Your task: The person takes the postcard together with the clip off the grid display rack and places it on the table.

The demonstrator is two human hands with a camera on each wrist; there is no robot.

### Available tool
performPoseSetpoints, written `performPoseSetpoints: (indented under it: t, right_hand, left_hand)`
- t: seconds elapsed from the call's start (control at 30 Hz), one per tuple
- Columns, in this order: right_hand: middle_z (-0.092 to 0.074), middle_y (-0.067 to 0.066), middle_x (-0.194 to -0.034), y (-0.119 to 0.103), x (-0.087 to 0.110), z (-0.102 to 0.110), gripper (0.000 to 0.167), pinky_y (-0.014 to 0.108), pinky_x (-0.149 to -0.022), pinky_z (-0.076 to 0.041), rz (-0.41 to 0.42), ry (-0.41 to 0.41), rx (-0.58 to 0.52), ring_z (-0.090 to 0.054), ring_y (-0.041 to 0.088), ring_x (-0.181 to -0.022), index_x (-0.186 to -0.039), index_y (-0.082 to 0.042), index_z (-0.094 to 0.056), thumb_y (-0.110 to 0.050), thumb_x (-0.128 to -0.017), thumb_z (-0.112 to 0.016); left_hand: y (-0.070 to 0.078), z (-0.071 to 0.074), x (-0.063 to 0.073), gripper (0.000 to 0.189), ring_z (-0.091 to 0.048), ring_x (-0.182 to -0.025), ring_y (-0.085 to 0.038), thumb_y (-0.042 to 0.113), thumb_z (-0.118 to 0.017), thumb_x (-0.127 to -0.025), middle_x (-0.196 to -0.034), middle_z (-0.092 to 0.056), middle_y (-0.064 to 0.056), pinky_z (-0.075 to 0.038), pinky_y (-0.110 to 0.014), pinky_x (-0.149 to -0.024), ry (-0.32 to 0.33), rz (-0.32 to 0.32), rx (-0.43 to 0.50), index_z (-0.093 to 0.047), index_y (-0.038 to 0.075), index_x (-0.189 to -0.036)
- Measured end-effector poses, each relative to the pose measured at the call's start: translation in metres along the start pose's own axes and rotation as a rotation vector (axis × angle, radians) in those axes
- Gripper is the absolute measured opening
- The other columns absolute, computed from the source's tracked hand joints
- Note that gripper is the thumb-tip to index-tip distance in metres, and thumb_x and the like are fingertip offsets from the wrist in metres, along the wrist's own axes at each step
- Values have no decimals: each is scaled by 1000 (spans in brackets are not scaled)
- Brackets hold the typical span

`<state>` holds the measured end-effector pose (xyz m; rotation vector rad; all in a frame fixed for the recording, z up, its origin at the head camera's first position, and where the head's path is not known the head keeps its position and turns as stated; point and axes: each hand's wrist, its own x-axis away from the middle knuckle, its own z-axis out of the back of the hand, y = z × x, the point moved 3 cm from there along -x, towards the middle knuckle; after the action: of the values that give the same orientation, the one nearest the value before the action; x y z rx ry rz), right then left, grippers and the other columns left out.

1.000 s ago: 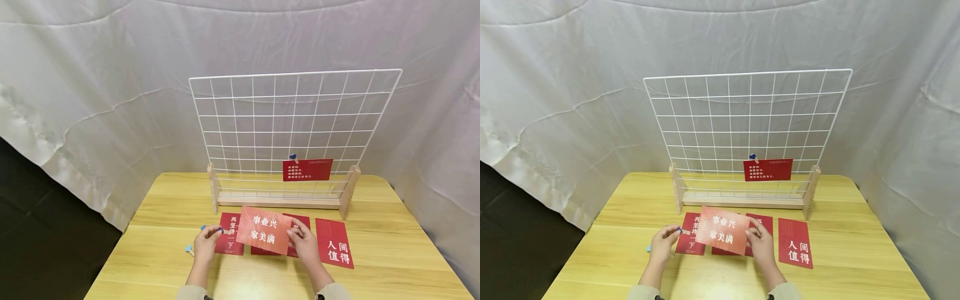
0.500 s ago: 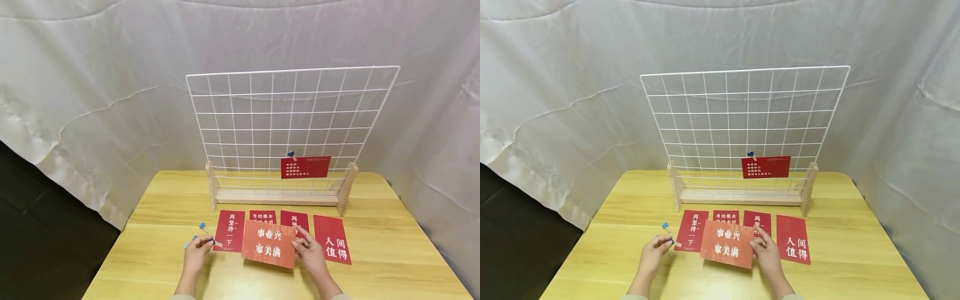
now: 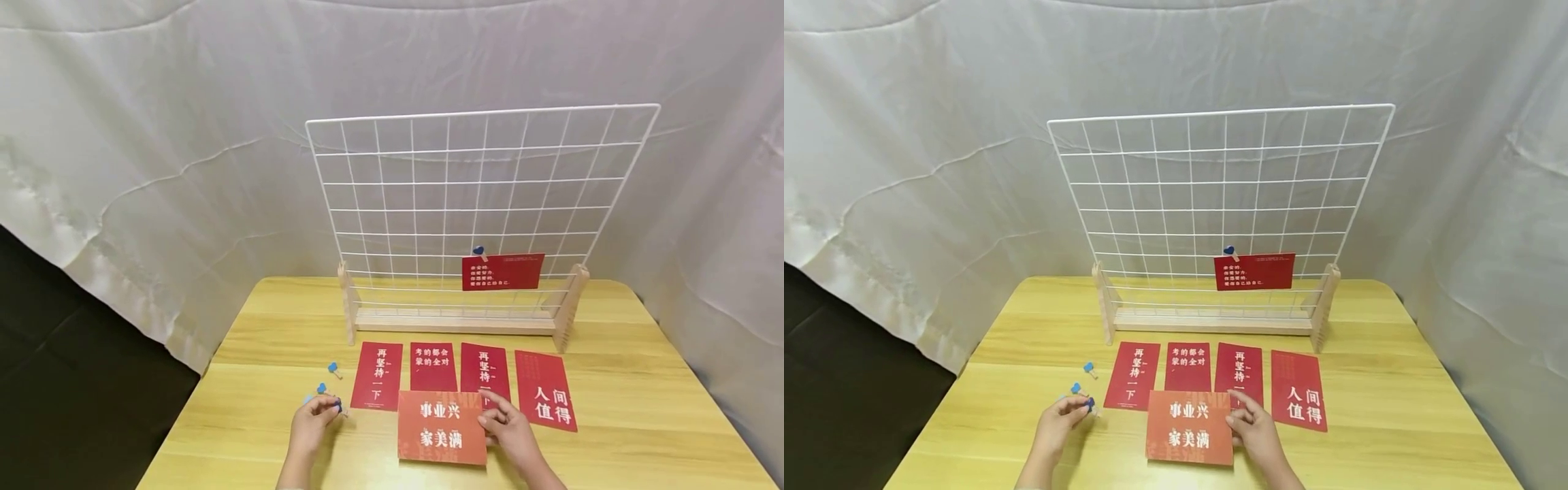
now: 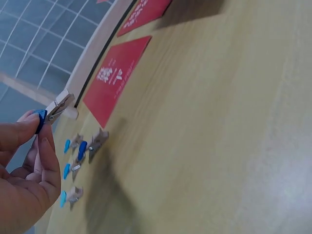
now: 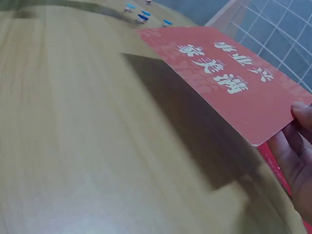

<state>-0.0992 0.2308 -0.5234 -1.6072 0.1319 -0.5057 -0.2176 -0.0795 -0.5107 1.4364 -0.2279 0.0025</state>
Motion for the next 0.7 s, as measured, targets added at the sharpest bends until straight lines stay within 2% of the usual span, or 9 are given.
performPoseSetpoints:
  t: [0.3, 0.53, 0.7]
  right_hand:
    - [-54, 9, -74, 14, 6, 3, 51, 32, -56, -51, -15, -70, -4, -52, 14, -60, -126, 6, -35, 9, -78, -52]
    - [-54, 6, -72, 21, 9, 4, 50, 32, -54, -50, -42, -76, 18, -53, 15, -60, -124, 8, -35, 8, -77, -53]
    - [-53, 6, -73, 23, 10, 4, 48, 33, -55, -50, -29, -103, 76, -55, 17, -64, -119, 12, -37, 7, -75, -56]
  left_hand:
    - [-12, 8, 2, 20, -52, -71, -14, -6, -57, -76, -80, -54, -8, -49, -26, -67, 30, 57, -83, -56, -12, -95]
    - [-16, 11, 2, 19, -56, -75, -16, -6, -56, -76, -86, -58, -12, -48, -29, -69, 13, 80, -134, -56, -12, -95]
    - [-21, 13, 3, 17, -56, -74, -17, -8, -55, -75, -84, -58, -12, -49, -30, -68, -1, 90, -163, -57, -13, -92]
